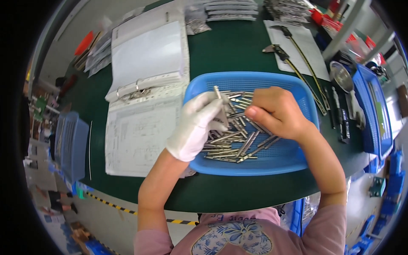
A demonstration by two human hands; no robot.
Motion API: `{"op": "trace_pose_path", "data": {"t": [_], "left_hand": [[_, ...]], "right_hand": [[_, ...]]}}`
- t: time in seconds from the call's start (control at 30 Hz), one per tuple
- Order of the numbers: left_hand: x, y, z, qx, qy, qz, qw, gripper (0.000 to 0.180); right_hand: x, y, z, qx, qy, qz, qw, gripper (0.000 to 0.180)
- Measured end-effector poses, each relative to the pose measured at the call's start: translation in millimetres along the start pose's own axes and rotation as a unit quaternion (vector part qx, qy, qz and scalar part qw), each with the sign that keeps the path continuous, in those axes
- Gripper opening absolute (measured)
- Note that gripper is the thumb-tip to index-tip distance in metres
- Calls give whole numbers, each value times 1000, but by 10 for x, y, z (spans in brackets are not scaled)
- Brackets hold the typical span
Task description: Inspecting and sorting small metal rods from a basket at a factory workbench.
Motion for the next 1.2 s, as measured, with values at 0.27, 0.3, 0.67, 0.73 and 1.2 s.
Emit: {"op": "trace_pose_path", "data": {"t": [0.27, 0.3, 0.67, 0.73, 1.2], "left_hand": [[-16, -68, 14, -1, 11, -21, 1000, 17], [-11, -69, 15, -1, 8, -20, 1000, 17], [0, -58, 9, 10, 0, -31, 999, 16], [1, -69, 5, 8, 3, -30, 999, 16], [-13, -68, 10, 2, 5, -21, 1000, 17]], "right_hand": [[44, 23, -34, -5, -14, -47, 999, 30], [5, 23, -23, -7, -12, -48, 999, 30], [38, 13, -27, -30, -13, -6, 999, 20], [27, 39, -30, -33, -17, -21, 999, 20], [3, 61, -14, 24, 7, -17, 1000, 24]]}}
Point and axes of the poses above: each hand's wrist, its own z-axis towards the middle knuckle, its own x-axis out of the back of the hand, y = z × x, the point moved 2 cm from there along z, towards the middle knuckle, and after that the axes turned 8 degrees about -x, right-handed, at the moved point
